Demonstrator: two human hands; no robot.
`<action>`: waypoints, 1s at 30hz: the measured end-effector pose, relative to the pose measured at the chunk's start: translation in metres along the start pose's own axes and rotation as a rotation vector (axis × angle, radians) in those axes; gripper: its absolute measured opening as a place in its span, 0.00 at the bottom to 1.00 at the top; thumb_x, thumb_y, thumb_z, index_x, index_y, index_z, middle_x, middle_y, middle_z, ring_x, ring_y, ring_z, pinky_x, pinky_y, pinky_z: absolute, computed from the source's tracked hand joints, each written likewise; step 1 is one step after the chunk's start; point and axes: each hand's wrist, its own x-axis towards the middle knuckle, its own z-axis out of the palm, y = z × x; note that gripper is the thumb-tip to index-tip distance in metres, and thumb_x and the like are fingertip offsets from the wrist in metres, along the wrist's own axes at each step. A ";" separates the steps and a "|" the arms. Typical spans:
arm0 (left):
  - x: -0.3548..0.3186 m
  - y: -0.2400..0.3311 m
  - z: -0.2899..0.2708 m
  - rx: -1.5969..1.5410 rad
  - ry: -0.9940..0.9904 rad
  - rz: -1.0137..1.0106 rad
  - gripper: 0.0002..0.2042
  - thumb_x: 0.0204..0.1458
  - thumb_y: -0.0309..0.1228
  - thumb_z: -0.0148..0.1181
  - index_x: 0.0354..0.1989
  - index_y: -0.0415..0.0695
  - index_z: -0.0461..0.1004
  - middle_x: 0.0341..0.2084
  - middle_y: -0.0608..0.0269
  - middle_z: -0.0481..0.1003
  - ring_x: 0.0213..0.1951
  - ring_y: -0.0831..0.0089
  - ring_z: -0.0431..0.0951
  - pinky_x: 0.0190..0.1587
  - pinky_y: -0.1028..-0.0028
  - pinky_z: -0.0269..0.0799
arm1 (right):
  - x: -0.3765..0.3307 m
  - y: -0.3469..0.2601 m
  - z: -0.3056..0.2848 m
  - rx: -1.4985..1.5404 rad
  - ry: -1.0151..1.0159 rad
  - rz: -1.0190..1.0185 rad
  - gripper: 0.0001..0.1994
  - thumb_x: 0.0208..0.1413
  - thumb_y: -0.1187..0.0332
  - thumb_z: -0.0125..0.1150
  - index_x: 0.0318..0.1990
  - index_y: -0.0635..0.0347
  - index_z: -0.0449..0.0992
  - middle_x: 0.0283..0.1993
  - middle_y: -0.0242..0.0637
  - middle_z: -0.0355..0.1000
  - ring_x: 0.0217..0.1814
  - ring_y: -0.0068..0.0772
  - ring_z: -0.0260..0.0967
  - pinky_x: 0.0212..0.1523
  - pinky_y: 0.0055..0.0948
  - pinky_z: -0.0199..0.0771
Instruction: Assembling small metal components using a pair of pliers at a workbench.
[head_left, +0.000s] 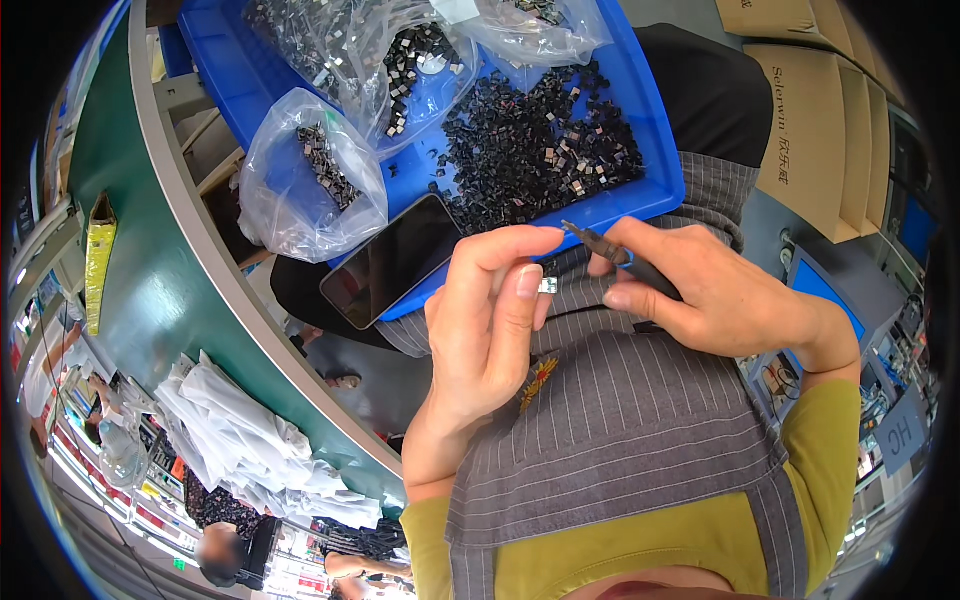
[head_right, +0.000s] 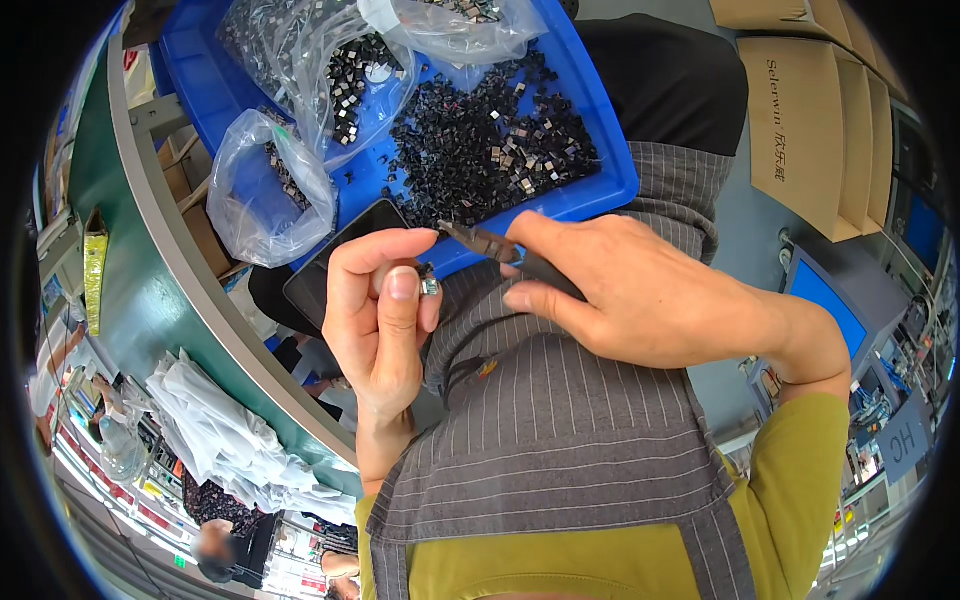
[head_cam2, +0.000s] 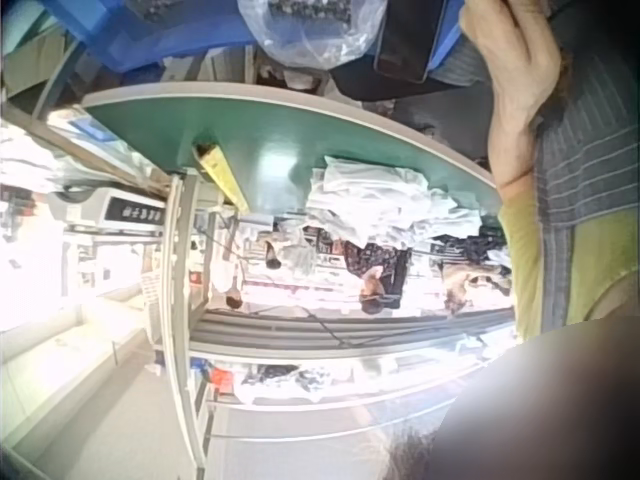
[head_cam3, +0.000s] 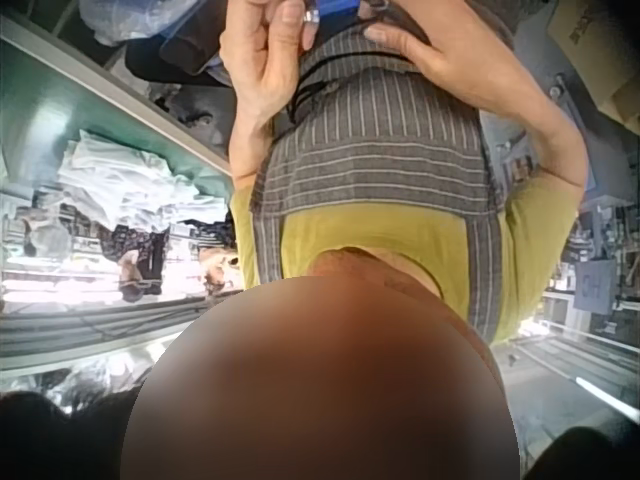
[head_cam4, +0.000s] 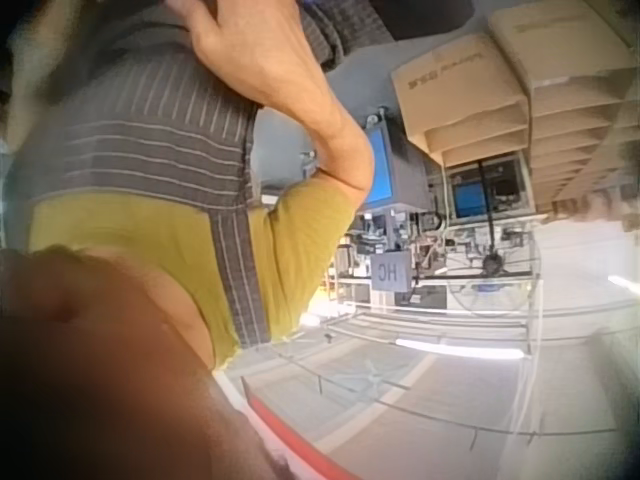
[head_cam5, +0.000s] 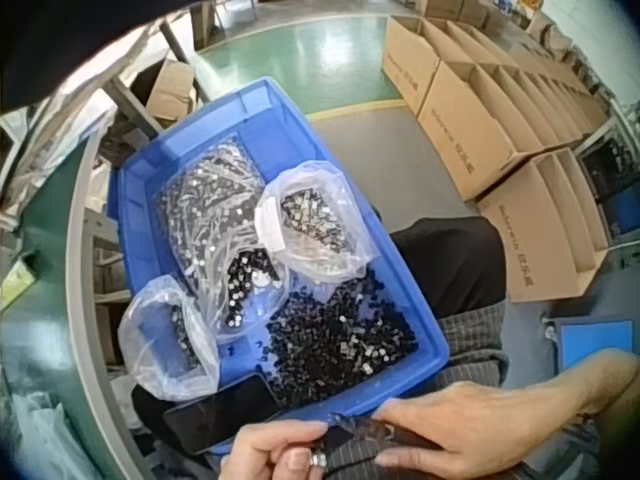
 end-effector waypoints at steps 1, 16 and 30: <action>0.001 0.001 0.000 0.000 -0.001 0.001 0.08 0.58 0.20 0.47 0.45 0.36 0.68 0.26 0.64 0.73 0.22 0.85 0.68 0.24 0.83 0.64 | 0.000 0.001 0.001 -0.064 0.075 -0.035 0.12 0.54 0.68 0.57 0.43 0.64 0.67 0.33 0.47 0.70 0.39 0.51 0.68 0.38 0.43 0.66; 0.008 0.011 -0.004 0.122 -0.019 -0.031 0.12 0.55 0.17 0.49 0.48 0.38 0.68 0.15 0.70 0.65 0.19 0.85 0.64 0.23 0.83 0.59 | -0.007 -0.012 -0.007 -0.740 0.341 -0.270 0.24 0.33 0.80 0.64 0.45 0.62 0.73 0.31 0.36 0.65 0.34 0.39 0.63 0.36 0.36 0.61; 0.009 0.011 -0.007 0.355 -0.060 0.114 0.14 0.52 0.15 0.51 0.47 0.39 0.69 0.17 0.65 0.68 0.17 0.78 0.67 0.22 0.79 0.62 | -0.002 -0.019 -0.005 -0.896 0.419 -0.258 0.20 0.38 0.77 0.61 0.44 0.63 0.74 0.31 0.36 0.65 0.35 0.38 0.63 0.38 0.36 0.63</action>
